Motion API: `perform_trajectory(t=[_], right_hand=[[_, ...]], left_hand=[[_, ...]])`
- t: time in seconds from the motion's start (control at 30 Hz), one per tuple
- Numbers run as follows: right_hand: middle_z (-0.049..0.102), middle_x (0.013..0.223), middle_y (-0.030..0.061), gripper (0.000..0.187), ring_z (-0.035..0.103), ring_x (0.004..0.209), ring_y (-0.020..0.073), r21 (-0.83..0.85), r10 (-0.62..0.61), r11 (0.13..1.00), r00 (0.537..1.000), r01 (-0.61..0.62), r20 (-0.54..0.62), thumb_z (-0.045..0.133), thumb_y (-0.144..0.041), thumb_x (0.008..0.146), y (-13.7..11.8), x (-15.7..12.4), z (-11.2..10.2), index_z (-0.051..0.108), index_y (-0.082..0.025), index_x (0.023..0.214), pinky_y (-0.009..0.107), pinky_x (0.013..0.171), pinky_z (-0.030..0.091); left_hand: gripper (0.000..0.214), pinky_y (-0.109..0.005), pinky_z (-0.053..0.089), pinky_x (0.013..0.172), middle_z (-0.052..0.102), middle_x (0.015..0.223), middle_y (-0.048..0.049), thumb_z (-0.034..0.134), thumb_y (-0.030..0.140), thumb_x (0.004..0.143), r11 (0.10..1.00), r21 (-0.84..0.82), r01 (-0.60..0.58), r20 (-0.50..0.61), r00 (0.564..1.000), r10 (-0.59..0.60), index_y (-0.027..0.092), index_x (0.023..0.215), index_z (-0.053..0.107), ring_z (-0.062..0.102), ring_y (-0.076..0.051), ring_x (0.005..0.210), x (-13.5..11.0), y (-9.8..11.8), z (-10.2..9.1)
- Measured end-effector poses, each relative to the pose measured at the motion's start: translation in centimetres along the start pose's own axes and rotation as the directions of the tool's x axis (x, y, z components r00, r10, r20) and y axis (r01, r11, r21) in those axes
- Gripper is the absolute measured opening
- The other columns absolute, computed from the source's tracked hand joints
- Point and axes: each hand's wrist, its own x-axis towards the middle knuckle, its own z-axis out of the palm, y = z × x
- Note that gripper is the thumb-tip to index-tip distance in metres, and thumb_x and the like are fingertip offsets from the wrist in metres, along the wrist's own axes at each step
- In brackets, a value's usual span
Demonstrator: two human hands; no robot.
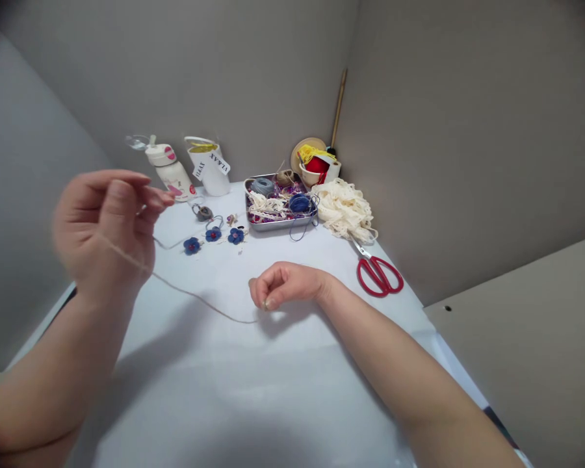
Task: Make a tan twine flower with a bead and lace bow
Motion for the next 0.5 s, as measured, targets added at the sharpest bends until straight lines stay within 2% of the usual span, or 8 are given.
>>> perform_trajectory(t=[0.07,0.13,0.17,0.2,0.27,0.3,0.37,0.5], right_hand=[[0.06,0.071,0.0014,0.033,0.054,0.065,0.0117,0.017,-0.015,1.0,1.0,0.014,0.021,0.08,-0.045,0.07,-0.1,-0.1,0.0,0.066,-0.015,0.068,0.028,0.067,0.047],[0.061,0.072,0.0011,0.03,0.054,0.066,0.0114,0.049,-0.029,0.998,0.999,0.027,0.037,0.08,-0.041,0.071,-0.1,-0.1,0.0,0.066,-0.015,0.069,0.028,0.067,0.045],[0.061,0.072,0.0008,0.028,0.054,0.066,0.0112,0.066,-0.03,0.997,0.999,0.028,0.038,0.08,-0.039,0.072,-0.1,-0.1,0.0,0.066,-0.015,0.069,0.027,0.067,0.044],[0.06,0.072,0.0006,0.027,0.053,0.066,0.0109,0.082,-0.027,0.996,0.999,0.024,0.036,0.08,-0.038,0.072,-0.1,-0.1,0.0,0.066,-0.015,0.069,0.027,0.067,0.043],[0.06,0.071,0.0001,0.026,0.052,0.065,0.0106,0.112,-0.023,0.993,1.0,0.022,0.006,0.08,-0.036,0.071,0.0,0.1,0.2,0.066,-0.014,0.07,0.027,0.066,0.041],[0.059,0.071,-0.0002,0.026,0.051,0.065,0.0104,0.132,-0.028,0.991,0.999,0.031,-0.031,0.08,-0.036,0.071,0.0,0.2,0.4,0.066,-0.014,0.07,0.027,0.066,0.04],[0.058,0.07,-0.0008,0.025,0.049,0.064,0.01,0.181,-0.049,0.981,0.989,0.074,-0.14,0.079,-0.035,0.073,0.2,0.5,0.7,0.066,-0.014,0.071,0.027,0.066,0.039],[0.057,0.07,-0.0013,0.021,0.051,0.065,0.0108,0.258,-0.05,0.955,0.938,0.145,-0.344,0.078,-0.034,0.074,0.7,1.0,1.1,0.066,-0.016,0.073,0.03,0.069,0.041]], left_hand=[[0.013,-0.033,0.055,0.073,0.058,0.063,0.0028,0.062,0.034,0.091,0.997,-0.037,-0.071,0.026,0.997,0.071,0.023,0.091,0.07,0.058,-0.012,0.061,-0.2,2.5,-0.5],[0.011,-0.03,0.053,0.059,0.058,0.059,0.0037,0.061,0.032,0.09,0.993,0.112,0.048,0.28,0.957,-0.078,0.028,0.091,0.071,0.052,-0.011,0.05,-0.7,3.6,-2.1],[0.009,-0.027,0.05,0.054,0.064,0.064,0.0026,0.064,0.033,0.088,0.951,0.289,0.108,0.489,0.837,-0.244,0.03,0.088,0.072,0.053,-0.011,0.049,-1.0,3.5,-3.3],[0.009,-0.026,0.046,0.05,0.066,0.066,0.0018,0.066,0.036,0.084,0.891,0.444,0.089,0.672,0.625,-0.397,0.031,0.086,0.074,0.055,-0.013,0.049,-1.2,3.1,-4.6],[0.016,-0.026,0.044,0.049,0.069,0.07,0.0004,0.069,0.041,0.078,0.73,0.683,-0.032,0.702,0.306,-0.643,0.034,0.09,0.075,0.059,-0.015,0.053,-1.6,1.2,-7.2],[0.02,-0.026,0.043,0.049,0.07,0.07,-0.0003,0.069,0.041,0.076,0.636,0.767,-0.088,0.633,0.267,-0.727,0.033,0.093,0.076,0.06,-0.016,0.052,-1.8,0.2,-8.3],[0.038,-0.028,0.047,0.058,0.074,0.084,-0.0037,0.076,0.041,0.064,0.49,0.857,-0.159,0.514,0.329,-0.792,0.033,0.101,0.075,0.067,-0.023,0.069,-1.7,-1.4,-9.9],[0.074,-0.035,0.05,0.089,0.065,0.13,-0.0055,0.084,0.05,0.054,0.648,0.761,-0.026,0.622,0.312,-0.718,0.037,0.124,0.065,0.061,-0.032,0.116,-0.7,-1.7,-9.1]])
